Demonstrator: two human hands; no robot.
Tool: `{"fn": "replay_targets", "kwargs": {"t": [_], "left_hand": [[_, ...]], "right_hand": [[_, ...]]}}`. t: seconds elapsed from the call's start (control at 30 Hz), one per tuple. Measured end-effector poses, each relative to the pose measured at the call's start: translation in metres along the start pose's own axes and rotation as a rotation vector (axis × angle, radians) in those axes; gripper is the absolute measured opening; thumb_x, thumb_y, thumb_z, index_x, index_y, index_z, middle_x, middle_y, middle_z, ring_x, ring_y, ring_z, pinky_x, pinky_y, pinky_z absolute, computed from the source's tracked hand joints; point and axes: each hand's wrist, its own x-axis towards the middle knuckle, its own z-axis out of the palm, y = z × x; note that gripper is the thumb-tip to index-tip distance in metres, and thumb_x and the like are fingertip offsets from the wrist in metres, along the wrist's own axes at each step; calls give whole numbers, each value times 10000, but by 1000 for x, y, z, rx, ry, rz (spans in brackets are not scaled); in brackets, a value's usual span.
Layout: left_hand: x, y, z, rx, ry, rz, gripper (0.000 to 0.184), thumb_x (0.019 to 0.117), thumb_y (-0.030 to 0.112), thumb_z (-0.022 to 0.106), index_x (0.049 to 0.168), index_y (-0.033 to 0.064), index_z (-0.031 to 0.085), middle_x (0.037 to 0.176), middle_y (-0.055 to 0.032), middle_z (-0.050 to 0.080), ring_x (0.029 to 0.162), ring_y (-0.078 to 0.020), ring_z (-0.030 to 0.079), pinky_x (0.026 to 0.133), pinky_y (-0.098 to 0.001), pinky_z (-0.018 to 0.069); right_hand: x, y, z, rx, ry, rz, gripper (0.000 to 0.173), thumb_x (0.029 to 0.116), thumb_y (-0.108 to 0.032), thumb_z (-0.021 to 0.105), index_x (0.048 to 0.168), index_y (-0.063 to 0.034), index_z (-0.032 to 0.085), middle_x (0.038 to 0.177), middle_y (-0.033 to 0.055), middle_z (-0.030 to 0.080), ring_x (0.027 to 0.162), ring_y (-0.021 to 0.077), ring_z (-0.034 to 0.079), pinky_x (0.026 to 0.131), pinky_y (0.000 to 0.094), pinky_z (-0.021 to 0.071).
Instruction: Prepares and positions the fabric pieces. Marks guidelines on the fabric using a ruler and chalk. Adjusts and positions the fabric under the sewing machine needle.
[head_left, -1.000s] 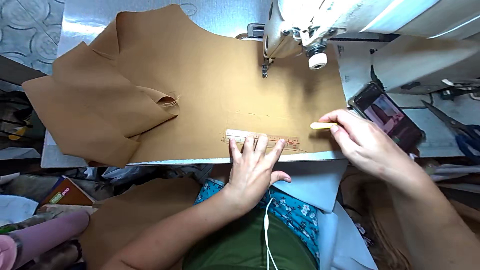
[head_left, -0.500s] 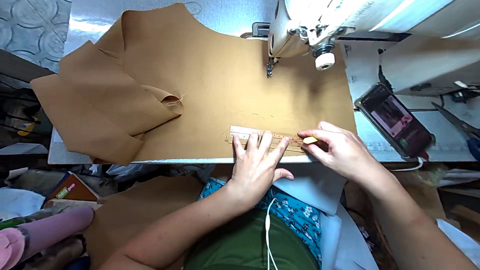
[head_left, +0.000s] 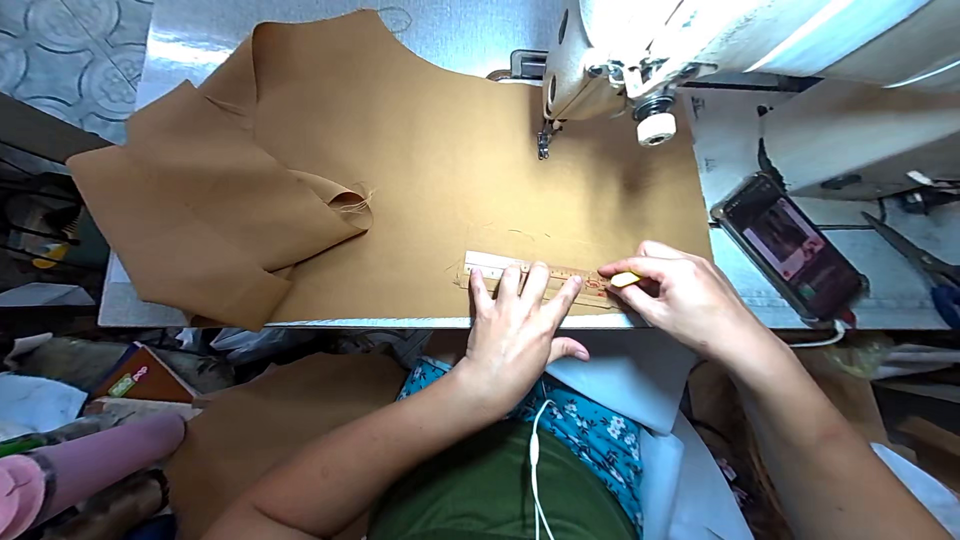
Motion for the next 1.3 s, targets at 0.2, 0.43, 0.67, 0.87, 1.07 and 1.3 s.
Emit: {"fn": "replay_targets", "kwargs": {"t": [0.2, 0.43, 0.67, 0.87, 1.07, 1.3], "left_hand": [[0, 0, 1, 1, 12, -5, 659, 872, 637, 626, 1403, 247, 649, 1283, -204, 633, 1220, -480, 574, 947, -815, 346], [-2, 0, 4, -9, 26, -1, 654, 872, 612, 647, 1406, 235, 645, 1307, -201, 632, 1231, -492, 569, 945, -826, 340], [-2, 0, 5, 6, 38, 1, 655, 880, 618, 630, 1412, 235, 641, 1291, -198, 638, 1221, -492, 573, 944, -827, 338], [-1, 0, 4, 12, 26, 7, 658, 879, 622, 627, 1416, 241, 638, 1310, -206, 631, 1226, -496, 573, 942, -826, 343], [-1, -2, 5, 17, 38, 18, 668, 865, 624, 638, 1413, 242, 641, 1328, -210, 629, 1231, -504, 573, 933, -822, 351], [-1, -1, 3, 14, 8, 15, 669, 867, 610, 650, 1423, 238, 633, 1353, -205, 619, 1237, -508, 570, 937, -821, 353]], "right_hand": [[3, 3, -1, -6, -16, 1, 185, 888, -73, 673, 1018, -104, 800, 813, 35, 607, 687, 171, 598, 604, 380, 488], [5, 4, -2, -8, -29, 8, 181, 876, -59, 682, 999, -112, 803, 816, 39, 611, 687, 183, 599, 602, 407, 487], [7, 3, -3, -13, -35, 9, 163, 872, -53, 703, 992, -105, 801, 813, 40, 608, 679, 183, 593, 600, 402, 484], [8, 4, -3, -17, -36, 12, 167, 879, -37, 687, 982, -101, 801, 816, 40, 614, 691, 186, 598, 611, 408, 482], [10, 5, -3, -21, -35, -1, 164, 884, -38, 674, 969, -100, 801, 811, 44, 616, 688, 190, 600, 603, 412, 479], [9, 3, -3, -6, -42, -4, 169, 908, -213, 691, 984, -102, 793, 823, 34, 603, 700, 182, 596, 613, 403, 475]]}}
